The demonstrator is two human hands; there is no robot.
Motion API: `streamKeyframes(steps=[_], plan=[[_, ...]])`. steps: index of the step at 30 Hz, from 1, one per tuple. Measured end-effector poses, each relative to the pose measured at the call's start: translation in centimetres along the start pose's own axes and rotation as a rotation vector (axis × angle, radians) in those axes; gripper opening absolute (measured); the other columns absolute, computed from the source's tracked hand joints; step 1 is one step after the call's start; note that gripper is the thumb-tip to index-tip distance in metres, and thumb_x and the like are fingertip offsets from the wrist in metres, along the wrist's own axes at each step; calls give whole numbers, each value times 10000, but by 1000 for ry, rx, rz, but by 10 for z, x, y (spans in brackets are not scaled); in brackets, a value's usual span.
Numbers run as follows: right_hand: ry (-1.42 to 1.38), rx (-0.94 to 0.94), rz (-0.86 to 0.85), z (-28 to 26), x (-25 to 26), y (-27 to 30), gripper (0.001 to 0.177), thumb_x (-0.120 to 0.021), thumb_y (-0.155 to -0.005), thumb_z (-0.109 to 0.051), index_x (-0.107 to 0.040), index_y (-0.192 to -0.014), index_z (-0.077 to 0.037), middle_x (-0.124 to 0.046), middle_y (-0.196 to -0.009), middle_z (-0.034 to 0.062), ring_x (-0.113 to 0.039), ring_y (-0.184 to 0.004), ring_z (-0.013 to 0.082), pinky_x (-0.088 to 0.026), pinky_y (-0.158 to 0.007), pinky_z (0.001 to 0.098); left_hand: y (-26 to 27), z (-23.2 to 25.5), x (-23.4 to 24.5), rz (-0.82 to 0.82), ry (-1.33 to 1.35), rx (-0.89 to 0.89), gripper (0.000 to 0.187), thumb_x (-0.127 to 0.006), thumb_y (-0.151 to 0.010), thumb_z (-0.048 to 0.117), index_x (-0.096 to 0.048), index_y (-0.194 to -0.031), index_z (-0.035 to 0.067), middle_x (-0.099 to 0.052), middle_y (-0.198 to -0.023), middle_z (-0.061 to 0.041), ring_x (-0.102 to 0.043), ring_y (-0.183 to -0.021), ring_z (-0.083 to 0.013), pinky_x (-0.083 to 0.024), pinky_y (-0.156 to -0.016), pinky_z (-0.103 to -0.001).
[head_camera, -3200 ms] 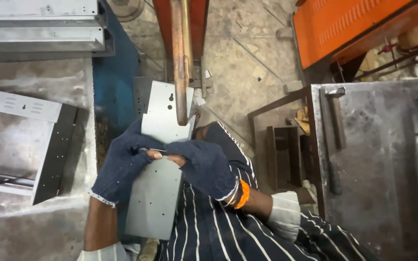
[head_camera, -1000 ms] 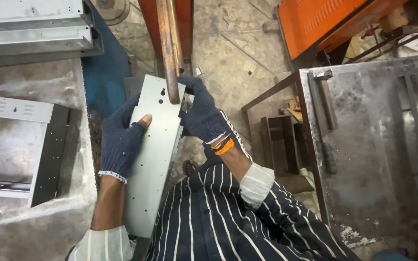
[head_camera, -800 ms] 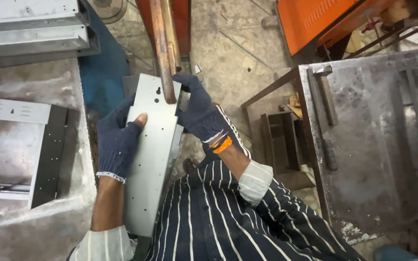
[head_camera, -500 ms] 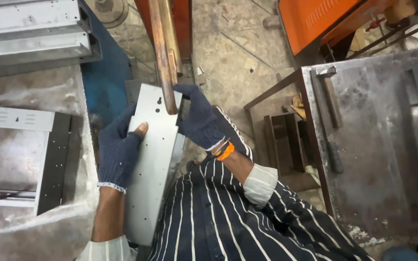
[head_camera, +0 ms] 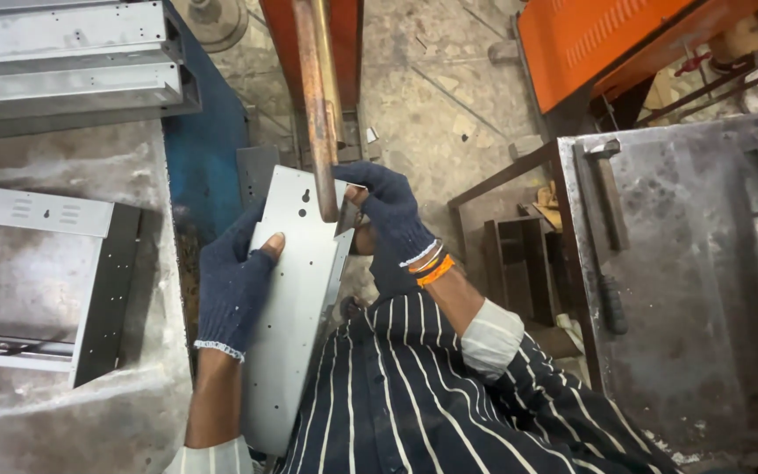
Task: The person handles perforated sheet-metal channel sections and flat metal panels in a workshop, positioning and fitting the panels against the channels and aligning holes. They hold a small metal piece, work the parts together by hand, and sparks appear briefly as a piece is worked near the machine.
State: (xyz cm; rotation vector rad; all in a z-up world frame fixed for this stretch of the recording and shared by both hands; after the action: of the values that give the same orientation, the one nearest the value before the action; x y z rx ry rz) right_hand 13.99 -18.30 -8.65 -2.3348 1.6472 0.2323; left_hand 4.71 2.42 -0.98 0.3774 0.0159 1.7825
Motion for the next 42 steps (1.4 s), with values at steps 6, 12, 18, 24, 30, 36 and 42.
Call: streamKeyframes(steps=[6,12,18,24,30,36,42], plan=[[-36,-41,79,28,10,-3,270,-691,-974,-104,-704,-1211,25,-748,-1108,103,-691,-1028,168,-563,-936,338,-2,-2,0,-7,-11,-40,497,-694,-884,148,-647,-1365,33,-757,-1191,-119,-691,-1054,-161,-543,-930,-323],[61,-77,44,-20,-6,11,311,-664,-994,-94,-696,-1278,28,-739,-1090,77,-691,-1018,147,-574,-913,307,-3,-2,-1,-19,-19,-55,498,-684,-888,151,-643,-1370,32,-759,-1196,-122,-694,-1065,-165,-548,-938,-321],[387,-56,-8,-49,-38,27,890,-886,-696,-100,-404,-1442,-62,-507,-1347,68,-640,-1093,149,-627,-768,311,-2,12,2,-18,-85,-99,488,-680,-874,131,-654,-1353,38,-776,-1163,-139,-698,-1035,-149,-541,-916,-313],[663,259,98,-40,-31,26,853,-982,-685,-139,-523,-1398,-46,-631,-1246,111,-631,-1158,210,-610,-891,349,-12,15,4,-53,-106,-94,483,-688,-865,126,-658,-1342,54,-786,-1116,-124,-705,-997,-136,-548,-894,-308],[603,-183,181,-22,-21,28,718,-848,-769,-223,-613,-1439,-117,-703,-1065,81,-728,-937,203,-640,-824,322,-12,3,5,-64,-157,-40,325,-713,-907,118,-724,-1192,-38,-760,-1013,-179,-639,-931,-150,-534,-848,-325],[733,384,101,-70,-34,19,813,-974,-624,-176,-580,-1321,-37,-664,-1165,146,-679,-1090,262,-561,-955,386,-19,5,1,-105,-43,-167,458,-677,-888,113,-666,-1336,19,-781,-1141,-108,-670,-1008,-111,-531,-911,-287],[740,300,139,-46,-12,4,666,-889,-788,-110,-586,-1379,-67,-732,-1227,95,-744,-1196,224,-589,-1031,340,-32,15,-8,-60,-47,-125,502,-667,-890,125,-645,-1384,37,-784,-1123,-120,-690,-976,-120,-547,-876,-290]])
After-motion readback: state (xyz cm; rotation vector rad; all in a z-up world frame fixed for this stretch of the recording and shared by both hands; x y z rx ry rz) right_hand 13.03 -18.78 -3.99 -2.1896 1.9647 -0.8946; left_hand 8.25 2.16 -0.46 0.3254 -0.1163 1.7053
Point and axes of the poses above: each hand's wrist, its own y-axis away from the middle knuckle, its own x-axis out of the back of the hand, z = x × y, the point moved 7 cm from there along -y, towards the middle knuckle
